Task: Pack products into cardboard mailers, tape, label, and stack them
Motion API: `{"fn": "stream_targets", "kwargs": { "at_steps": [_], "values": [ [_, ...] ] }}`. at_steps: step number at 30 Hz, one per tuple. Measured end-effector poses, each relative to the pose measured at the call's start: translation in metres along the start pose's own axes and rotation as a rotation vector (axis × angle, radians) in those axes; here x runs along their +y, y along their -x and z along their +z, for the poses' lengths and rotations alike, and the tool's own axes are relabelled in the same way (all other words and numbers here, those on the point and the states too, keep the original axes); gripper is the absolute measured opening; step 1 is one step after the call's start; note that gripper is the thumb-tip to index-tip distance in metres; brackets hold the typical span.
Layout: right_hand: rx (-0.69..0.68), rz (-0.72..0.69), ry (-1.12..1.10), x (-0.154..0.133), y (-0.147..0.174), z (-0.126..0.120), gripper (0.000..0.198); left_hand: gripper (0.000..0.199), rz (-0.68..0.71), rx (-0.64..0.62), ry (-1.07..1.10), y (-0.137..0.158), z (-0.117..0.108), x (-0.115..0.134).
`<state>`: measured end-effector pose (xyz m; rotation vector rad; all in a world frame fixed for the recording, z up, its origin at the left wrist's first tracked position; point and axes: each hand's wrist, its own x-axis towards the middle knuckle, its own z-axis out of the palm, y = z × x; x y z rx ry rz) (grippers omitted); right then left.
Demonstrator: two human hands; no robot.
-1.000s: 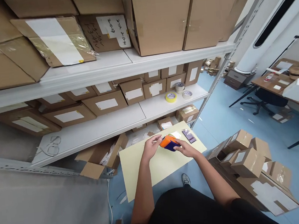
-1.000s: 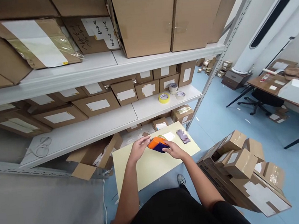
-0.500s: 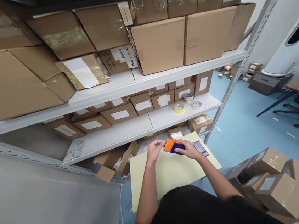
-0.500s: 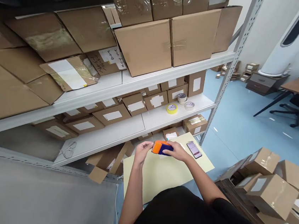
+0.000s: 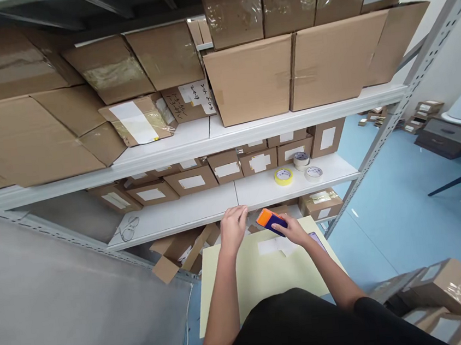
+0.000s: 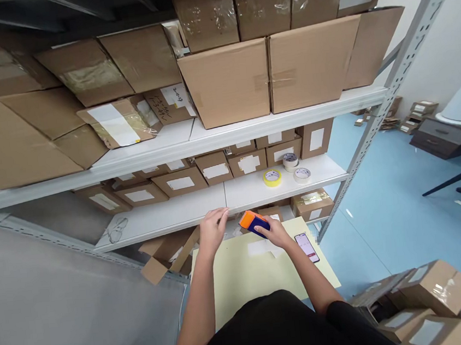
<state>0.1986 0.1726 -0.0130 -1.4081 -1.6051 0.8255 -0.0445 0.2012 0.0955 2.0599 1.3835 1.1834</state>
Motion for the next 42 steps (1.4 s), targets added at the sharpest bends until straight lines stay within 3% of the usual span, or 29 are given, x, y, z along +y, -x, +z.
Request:
{"fn": "stream_targets", "kwargs": {
  "at_steps": [2, 5, 7, 13, 19, 22, 25, 32, 37, 42],
  "values": [
    [0.046, -0.010, 0.052, 0.002, -0.012, 0.002, 0.045, 0.043, -0.015, 0.082, -0.033, 0.009, 0.007, 0.006],
    [0.102, -0.052, 0.159, 0.005, -0.038, 0.001, 0.045, 0.093, -0.157, 0.269, -0.026, 0.024, 0.016, 0.009],
    [0.118, -0.077, 0.220, 0.009, -0.060, -0.001, 0.047, 0.105, -0.235, 0.304, -0.006, 0.030, 0.018, 0.005],
    [0.040, -0.066, 0.449, 0.021, -0.138, 0.001, 0.048, 0.069, -0.256, 0.113, 0.096, 0.037, 0.019, -0.019],
    [-0.094, 0.014, 0.670, 0.014, -0.184, 0.015, 0.033, 0.062, -0.281, 0.096, 0.135, 0.051, 0.022, -0.029],
    [-0.027, -0.022, 0.694, 0.013, -0.180, 0.020, 0.038, 0.061, -0.309, 0.108, 0.116, 0.059, 0.018, -0.032],
    [0.083, -0.111, 0.573, 0.013, -0.160, 0.025, 0.048, 0.057, -0.348, 0.132, 0.092, 0.069, 0.015, -0.037],
    [0.072, -0.354, 0.205, 0.012, -0.097, 0.058, 0.043, 0.048, -0.390, 0.156, -0.024, 0.105, 0.023, -0.050],
    [-0.067, -0.372, 0.069, 0.019, -0.068, 0.097, 0.040, 0.049, -0.477, 0.188, -0.115, 0.152, 0.029, -0.056],
    [-0.330, -0.320, -0.033, 0.013, -0.034, 0.151, 0.045, 0.052, -0.564, 0.284, -0.182, 0.212, 0.018, -0.052]
  ]
}}
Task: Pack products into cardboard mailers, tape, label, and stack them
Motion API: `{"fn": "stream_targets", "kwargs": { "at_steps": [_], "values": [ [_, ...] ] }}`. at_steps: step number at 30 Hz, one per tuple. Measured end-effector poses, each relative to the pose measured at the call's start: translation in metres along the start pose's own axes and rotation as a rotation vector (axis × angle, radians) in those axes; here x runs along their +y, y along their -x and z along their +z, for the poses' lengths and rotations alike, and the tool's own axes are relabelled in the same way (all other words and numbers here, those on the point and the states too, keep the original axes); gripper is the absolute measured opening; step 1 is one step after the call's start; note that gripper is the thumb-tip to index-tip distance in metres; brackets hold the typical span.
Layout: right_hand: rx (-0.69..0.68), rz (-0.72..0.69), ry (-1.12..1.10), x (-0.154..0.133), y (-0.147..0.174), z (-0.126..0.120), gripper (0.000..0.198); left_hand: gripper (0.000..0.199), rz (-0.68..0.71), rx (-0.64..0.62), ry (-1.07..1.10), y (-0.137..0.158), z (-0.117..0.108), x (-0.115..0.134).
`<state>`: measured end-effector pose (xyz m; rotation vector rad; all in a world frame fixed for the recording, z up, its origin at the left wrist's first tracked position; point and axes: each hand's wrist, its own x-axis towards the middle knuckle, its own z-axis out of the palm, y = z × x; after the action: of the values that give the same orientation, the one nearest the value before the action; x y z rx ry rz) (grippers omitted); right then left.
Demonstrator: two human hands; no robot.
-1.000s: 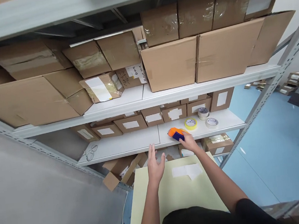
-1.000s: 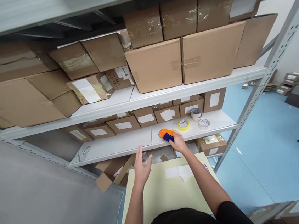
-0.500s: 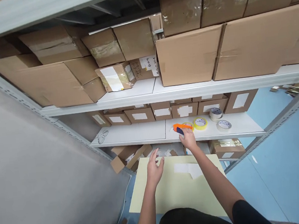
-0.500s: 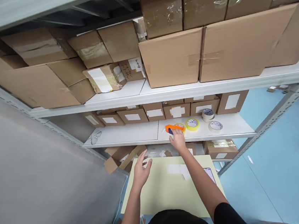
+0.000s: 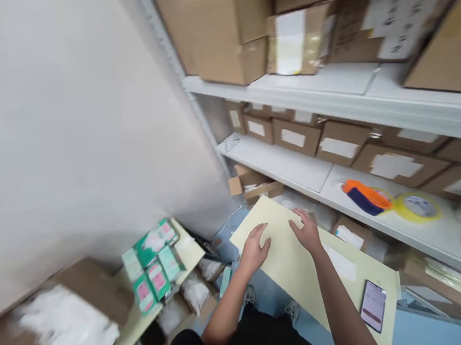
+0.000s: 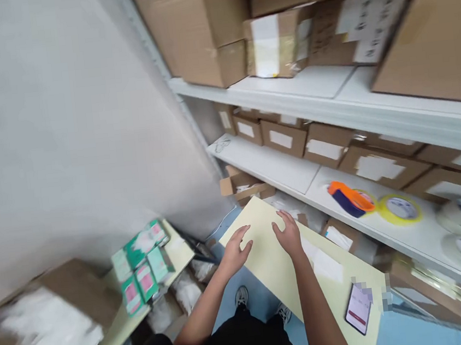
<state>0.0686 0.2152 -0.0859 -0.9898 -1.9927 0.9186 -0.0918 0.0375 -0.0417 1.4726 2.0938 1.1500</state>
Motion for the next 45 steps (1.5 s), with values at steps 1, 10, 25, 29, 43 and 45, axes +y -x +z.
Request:
{"fn": "stream_targets", "kwargs": {
  "at_steps": [1, 10, 25, 29, 43, 45],
  "values": [
    [-0.057, -0.004, -0.015, -0.007, 0.003, 0.015, 0.045, 0.052, -0.014, 0.025, -0.004, 0.010, -0.009, -0.008],
    [-0.452, -0.217, -0.014, -0.113, 0.050, 0.161, 0.042, 0.056, -0.270, 0.293, 0.011, 0.104, -0.107, -0.107],
    [-0.753, -0.138, -0.017, -0.208, 0.153, 0.437, 0.057, 0.063, -0.776, 0.381, 0.121, 0.209, -0.220, -0.335],
    [-0.833, -0.095, 0.026, -0.193, 0.180, 0.475, 0.062, 0.063, -0.915, 0.207, 0.015, 0.210, -0.214, -0.375],
    [-0.874, 0.269, 0.083, -0.143, 0.174, 0.543, 0.045, 0.058, -0.860, 0.259, 0.081, 0.246, -0.172, -0.394],
    [-0.901, 0.284, 0.062, -0.140, 0.176, 0.552, 0.045, 0.063, -0.895, 0.395, 0.202, 0.242, -0.174, -0.396]
  ]
}}
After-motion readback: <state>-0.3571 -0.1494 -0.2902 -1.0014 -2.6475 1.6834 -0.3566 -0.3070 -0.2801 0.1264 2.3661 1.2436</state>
